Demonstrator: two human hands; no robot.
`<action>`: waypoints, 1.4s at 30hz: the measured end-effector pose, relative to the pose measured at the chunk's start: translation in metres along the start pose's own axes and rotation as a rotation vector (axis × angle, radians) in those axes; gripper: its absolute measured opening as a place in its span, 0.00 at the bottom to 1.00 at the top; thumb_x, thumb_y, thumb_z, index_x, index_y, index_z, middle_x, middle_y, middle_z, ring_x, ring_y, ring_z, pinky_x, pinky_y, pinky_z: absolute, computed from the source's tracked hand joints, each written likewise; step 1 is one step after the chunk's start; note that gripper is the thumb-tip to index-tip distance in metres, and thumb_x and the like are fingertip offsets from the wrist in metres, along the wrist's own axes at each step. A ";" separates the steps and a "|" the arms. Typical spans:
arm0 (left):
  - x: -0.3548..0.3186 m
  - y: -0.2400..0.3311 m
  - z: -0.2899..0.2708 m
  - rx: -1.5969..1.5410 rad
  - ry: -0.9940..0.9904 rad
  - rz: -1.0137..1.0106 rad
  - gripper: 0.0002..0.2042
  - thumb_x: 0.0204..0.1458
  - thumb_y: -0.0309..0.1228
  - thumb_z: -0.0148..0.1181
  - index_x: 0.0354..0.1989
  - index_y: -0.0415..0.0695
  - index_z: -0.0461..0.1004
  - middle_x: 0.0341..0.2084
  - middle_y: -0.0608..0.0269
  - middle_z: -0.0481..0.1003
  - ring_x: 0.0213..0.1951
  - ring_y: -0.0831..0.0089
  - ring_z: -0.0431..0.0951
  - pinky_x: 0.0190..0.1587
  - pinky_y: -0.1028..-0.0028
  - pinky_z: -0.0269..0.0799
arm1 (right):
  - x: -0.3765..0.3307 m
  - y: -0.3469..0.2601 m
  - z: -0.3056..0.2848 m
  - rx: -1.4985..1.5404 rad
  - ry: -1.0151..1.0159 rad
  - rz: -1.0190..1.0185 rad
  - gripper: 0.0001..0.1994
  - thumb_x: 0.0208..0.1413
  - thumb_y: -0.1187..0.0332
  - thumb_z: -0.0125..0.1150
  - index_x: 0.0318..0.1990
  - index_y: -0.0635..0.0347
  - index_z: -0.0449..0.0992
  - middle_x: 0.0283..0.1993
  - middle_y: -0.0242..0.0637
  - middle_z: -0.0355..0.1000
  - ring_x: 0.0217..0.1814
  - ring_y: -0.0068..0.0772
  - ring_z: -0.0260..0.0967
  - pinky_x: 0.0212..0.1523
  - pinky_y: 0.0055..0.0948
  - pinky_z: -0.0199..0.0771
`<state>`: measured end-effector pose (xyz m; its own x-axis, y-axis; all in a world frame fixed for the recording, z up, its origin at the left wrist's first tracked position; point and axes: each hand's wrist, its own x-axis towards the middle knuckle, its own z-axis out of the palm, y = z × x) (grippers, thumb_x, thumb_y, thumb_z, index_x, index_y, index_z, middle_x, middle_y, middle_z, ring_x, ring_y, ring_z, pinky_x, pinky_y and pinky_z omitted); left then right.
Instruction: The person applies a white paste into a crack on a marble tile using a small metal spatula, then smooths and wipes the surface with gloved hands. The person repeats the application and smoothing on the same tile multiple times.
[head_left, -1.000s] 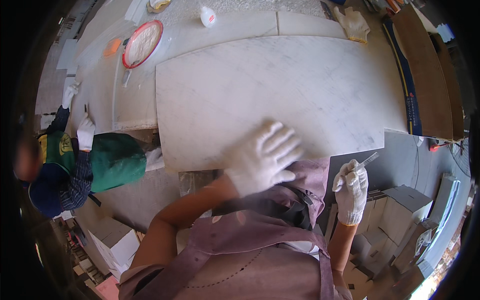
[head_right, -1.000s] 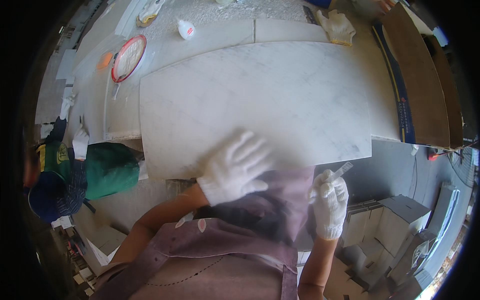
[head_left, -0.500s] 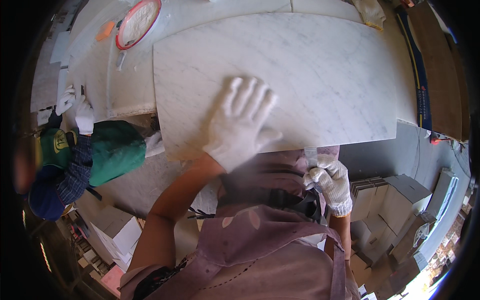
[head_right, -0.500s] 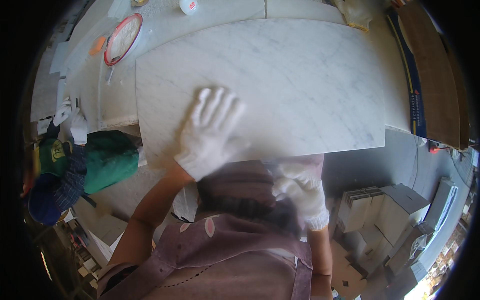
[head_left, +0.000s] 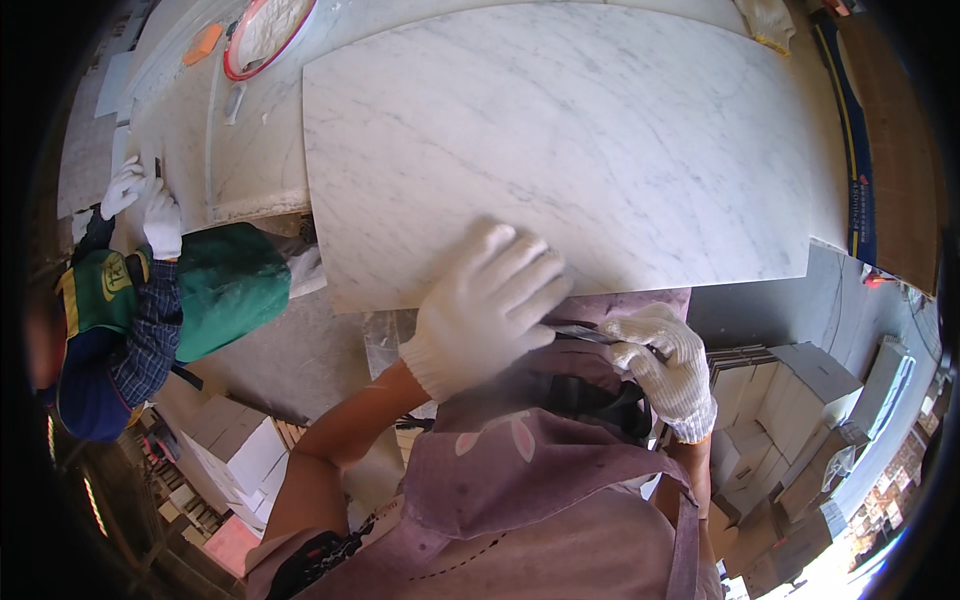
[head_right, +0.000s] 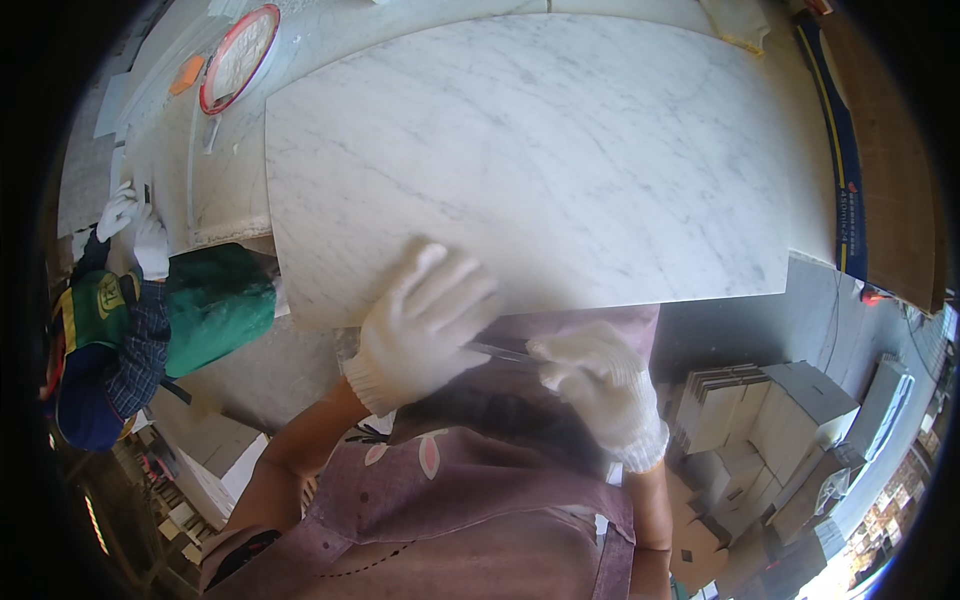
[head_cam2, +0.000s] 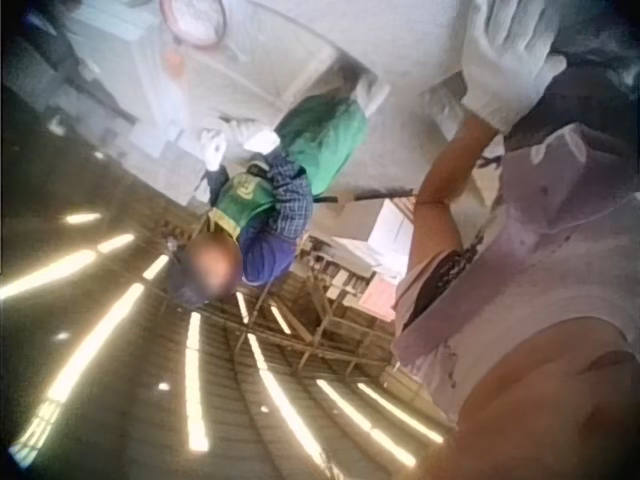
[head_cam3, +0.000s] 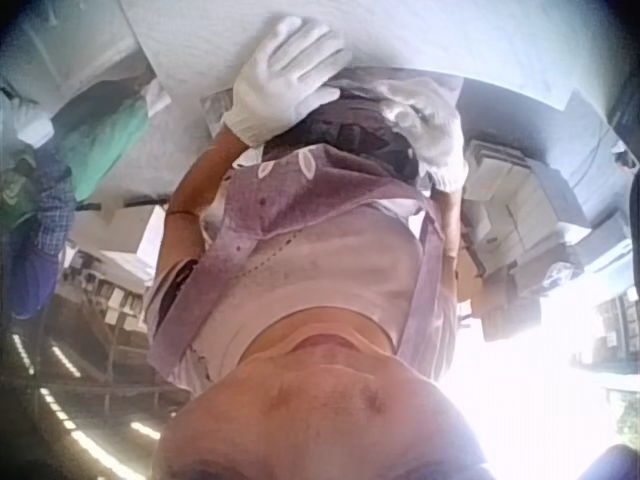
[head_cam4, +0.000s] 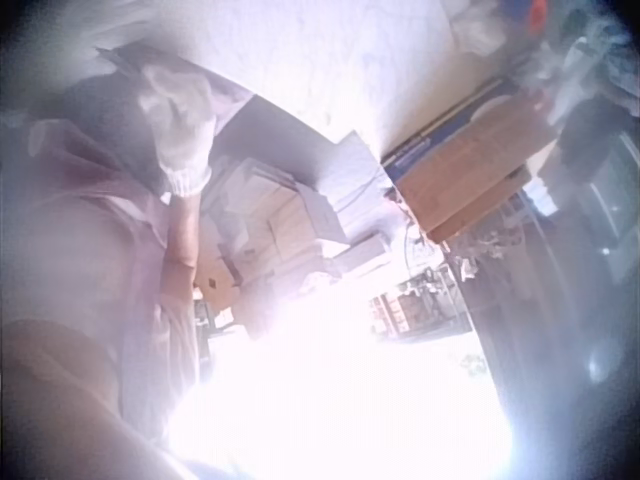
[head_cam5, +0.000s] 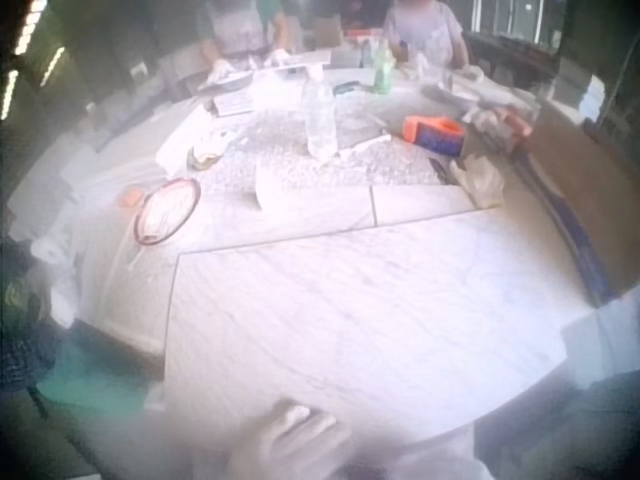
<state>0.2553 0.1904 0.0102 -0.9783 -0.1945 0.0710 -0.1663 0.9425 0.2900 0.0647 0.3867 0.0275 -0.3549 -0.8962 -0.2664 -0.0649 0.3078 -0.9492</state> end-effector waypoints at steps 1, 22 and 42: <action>0.000 -0.004 -0.001 0.014 0.006 -0.051 0.24 0.51 0.45 0.70 0.57 0.51 0.82 0.62 0.63 0.78 0.70 0.59 0.72 0.76 0.50 0.62 | 0.002 -0.001 0.001 -0.005 -0.014 0.023 0.13 0.62 0.71 0.74 0.52 0.65 0.86 0.44 0.41 0.81 0.42 0.31 0.79 0.44 0.31 0.79; 0.022 -0.001 0.018 -0.037 0.124 0.035 0.22 0.56 0.46 0.65 0.56 0.48 0.81 0.60 0.58 0.77 0.68 0.55 0.74 0.73 0.45 0.66 | -0.003 0.005 0.004 0.111 -0.233 -0.014 0.18 0.59 0.72 0.77 0.57 0.63 0.84 0.53 0.42 0.85 0.49 0.38 0.80 0.51 0.34 0.80; -0.016 0.015 0.000 -0.305 0.118 0.185 0.16 0.50 0.33 0.70 0.47 0.46 0.83 0.48 0.59 0.81 0.61 0.54 0.79 0.65 0.43 0.76 | 0.068 -0.001 -0.005 -0.736 0.326 -0.074 0.20 0.65 0.66 0.66 0.64 0.46 0.84 0.39 0.45 0.79 0.39 0.47 0.79 0.43 0.39 0.78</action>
<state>0.2686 0.2073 0.0134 -0.9644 -0.0757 0.2534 0.0735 0.8438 0.5317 0.0362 0.3270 0.0114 -0.5727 -0.8189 -0.0369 -0.6559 0.4848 -0.5786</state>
